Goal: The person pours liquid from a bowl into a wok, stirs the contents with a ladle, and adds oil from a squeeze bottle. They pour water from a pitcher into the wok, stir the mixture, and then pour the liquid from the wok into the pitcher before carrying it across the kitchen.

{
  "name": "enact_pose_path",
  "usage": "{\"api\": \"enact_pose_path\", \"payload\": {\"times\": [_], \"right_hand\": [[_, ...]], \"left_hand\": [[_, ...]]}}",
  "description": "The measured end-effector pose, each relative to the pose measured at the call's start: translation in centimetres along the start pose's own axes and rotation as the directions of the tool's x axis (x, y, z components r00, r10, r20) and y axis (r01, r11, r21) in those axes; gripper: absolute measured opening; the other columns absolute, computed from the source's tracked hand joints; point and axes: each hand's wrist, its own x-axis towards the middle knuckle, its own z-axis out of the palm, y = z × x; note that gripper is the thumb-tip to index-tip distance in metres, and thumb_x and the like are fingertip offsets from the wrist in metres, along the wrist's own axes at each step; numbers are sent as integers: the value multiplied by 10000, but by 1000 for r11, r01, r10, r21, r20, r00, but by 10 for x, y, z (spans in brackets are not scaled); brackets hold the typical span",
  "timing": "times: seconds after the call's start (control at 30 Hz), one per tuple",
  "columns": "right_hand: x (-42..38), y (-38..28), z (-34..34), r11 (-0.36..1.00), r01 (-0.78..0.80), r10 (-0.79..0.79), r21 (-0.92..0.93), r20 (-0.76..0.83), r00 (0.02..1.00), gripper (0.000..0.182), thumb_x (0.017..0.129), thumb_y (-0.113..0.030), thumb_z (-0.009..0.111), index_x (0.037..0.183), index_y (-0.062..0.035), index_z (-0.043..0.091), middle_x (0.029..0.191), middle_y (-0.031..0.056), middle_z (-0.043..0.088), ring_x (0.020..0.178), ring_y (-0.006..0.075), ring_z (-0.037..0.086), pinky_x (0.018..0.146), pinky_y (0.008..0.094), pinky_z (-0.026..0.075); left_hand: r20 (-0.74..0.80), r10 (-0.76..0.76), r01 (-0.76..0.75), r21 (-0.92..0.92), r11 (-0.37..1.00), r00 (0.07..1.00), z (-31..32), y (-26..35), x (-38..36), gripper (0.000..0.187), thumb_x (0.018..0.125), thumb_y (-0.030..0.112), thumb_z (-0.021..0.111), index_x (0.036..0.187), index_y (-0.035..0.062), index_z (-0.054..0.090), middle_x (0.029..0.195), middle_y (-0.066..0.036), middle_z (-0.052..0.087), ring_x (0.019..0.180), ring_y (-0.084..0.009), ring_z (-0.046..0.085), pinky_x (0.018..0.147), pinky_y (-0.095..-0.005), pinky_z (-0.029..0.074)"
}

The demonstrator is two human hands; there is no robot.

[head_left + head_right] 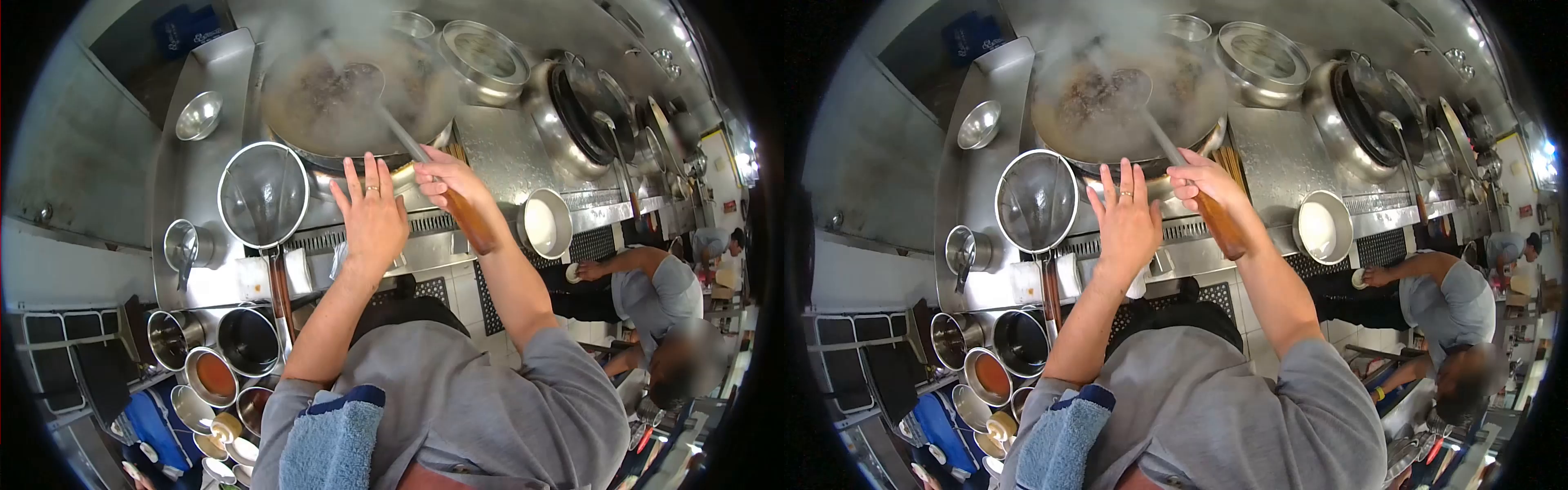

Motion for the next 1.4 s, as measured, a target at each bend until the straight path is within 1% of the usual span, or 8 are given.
{"api": "enact_pose_path", "payload": {"times": [0.03, 0.1, 0.23, 0.5, 0.67, 0.93, 1.13, 1.4], "right_hand": [[-7, 0, 4, 984, -45, 39, 175, 38, 999, 196, 922, -61, 587, 1043, -51, 433, 709, 0, 467, 463, 52, 445, 363, 213, 351], [-29, -14, 23, 716, -139, 145, 684, 49, 988, 342, 993, -70, 454, 1291, 46, 334, 778, 17, 435, 453, 54, 444, 339, 183, 361], [-65, -48, 33, 523, -271, 126, 808, 241, 962, 204, 1016, -96, 391, 1128, 64, 330, 819, 52, 416, 486, 99, 493, 372, 241, 431], [-131, -159, 70, 998, 15, -17, 61, 25, 1000, 92, 1001, -79, 448, 942, -64, 379, 770, 20, 423, 431, 7, 408, 290, 167, 294], [-139, -202, 85, 850, 345, -405, -399, -76, 911, 622, 962, -65, 517, 1482, 24, 188, 770, 4, 400, 457, -10, 347, 298, 144, 276], [-78, -202, 47, 587, 321, -523, -743, -46, 851, 799, 888, -153, 650, 1508, 32, 182, 727, -1, 485, 461, 28, 388, 332, 204, 329], [36, -101, -18, 484, 81, -424, -872, -152, 893, 812, 816, -97, 685, 1499, 18, 260, 794, 94, 630, 493, 107, 501, 418, 282, 415], [41, -16, 5, 908, 41, -81, -418, -79, 994, 633, 869, -68, 614, 1424, -36, 311, 684, -19, 458, 453, 66, 428, 371, 256, 363]], "left_hand": [[5, 1, -1, -2, 1000, 1000, 0, -1, 0, 617, 897, 221, 564, 1405, -80, 388, 1517, -242, 308, 1423, -477, 194, 1108, -669, 149], [16, 2, -2, -7, 1000, 1000, -1, -1, -4, 623, 896, 218, 560, 1408, -85, 378, 1521, -241, 302, 1424, -479, 189, 1108, -670, 148], [70, 54, -51, -45, 998, 996, -15, 8, -21, 643, 892, 225, 567, 1412, -93, 364, 1525, -254, 284, 1436, -475, 165, 1116, -663, 145], [44, 36, -34, -47, 998, 998, -13, 6, -6, 671, 880, 242, 604, 1407, -99, 367, 1518, -268, 284, 1440, -458, 173, 1123, -649, 155], [39, 11, -10, -5, 1000, 999, -7, 4, 12, 694, 859, 239, 636, 1399, -106, 372, 1498, -294, 300, 1426, -452, 215, 1127, -632, 170], [65, 8, -11, 54, 998, 998, 8, 0, 15, 725, 835, 229, 660, 1404, -108, 364, 1498, -288, 308, 1433, -423, 230, 1129, -611, 195], [99, 13, -28, 155, 988, 995, 16, -2, 16, 739, 837, 227, 653, 1421, -101, 342, 1511, -284, 291, 1442, -409, 218, 1141, -592, 190], [147, 43, -58, 99, 993, 988, 9, -6, 15, 721, 863, 204, 619, 1430, -115, 307, 1521, -298, 253, 1450, -412, 194, 1150, -588, 172]]}}
